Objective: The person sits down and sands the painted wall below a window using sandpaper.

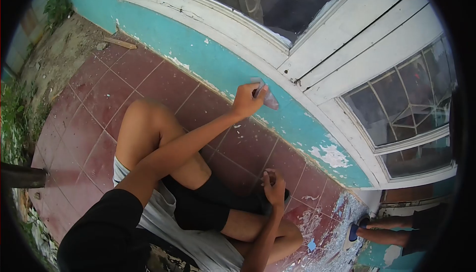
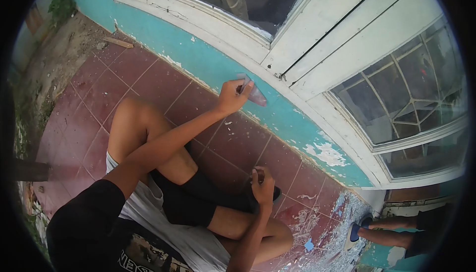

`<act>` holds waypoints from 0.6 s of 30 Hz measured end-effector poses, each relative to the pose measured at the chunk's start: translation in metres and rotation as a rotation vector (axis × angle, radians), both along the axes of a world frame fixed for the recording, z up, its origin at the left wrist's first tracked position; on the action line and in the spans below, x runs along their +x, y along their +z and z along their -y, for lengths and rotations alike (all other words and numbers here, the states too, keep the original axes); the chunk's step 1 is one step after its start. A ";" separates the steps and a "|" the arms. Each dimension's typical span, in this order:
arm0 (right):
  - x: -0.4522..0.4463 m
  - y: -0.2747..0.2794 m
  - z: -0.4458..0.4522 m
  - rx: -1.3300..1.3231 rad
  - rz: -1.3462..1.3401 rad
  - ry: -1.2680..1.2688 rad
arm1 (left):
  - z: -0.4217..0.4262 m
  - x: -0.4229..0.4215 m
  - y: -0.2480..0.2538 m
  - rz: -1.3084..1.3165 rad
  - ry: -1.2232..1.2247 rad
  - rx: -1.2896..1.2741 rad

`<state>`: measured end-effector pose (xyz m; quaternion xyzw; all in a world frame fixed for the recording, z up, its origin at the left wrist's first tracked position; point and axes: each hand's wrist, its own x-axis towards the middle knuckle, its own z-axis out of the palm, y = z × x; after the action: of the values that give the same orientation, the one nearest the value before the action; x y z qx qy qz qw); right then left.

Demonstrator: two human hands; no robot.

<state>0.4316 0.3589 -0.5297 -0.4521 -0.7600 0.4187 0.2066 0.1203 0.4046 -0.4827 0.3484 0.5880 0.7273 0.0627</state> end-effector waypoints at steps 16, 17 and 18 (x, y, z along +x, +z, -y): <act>0.000 0.000 -0.008 -0.003 -0.006 0.065 | -0.002 -0.018 0.002 -0.080 0.044 0.017; 0.002 0.003 -0.007 0.002 0.006 0.067 | -0.001 -0.027 0.003 0.071 0.086 -0.023; 0.004 0.003 0.001 -0.003 0.010 0.055 | -0.001 -0.024 0.002 0.064 0.071 -0.035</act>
<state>0.4352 0.3579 -0.5269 -0.4336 -0.7724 0.4230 0.1907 0.0963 0.4053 -0.4806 0.3029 0.6103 0.7293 0.0617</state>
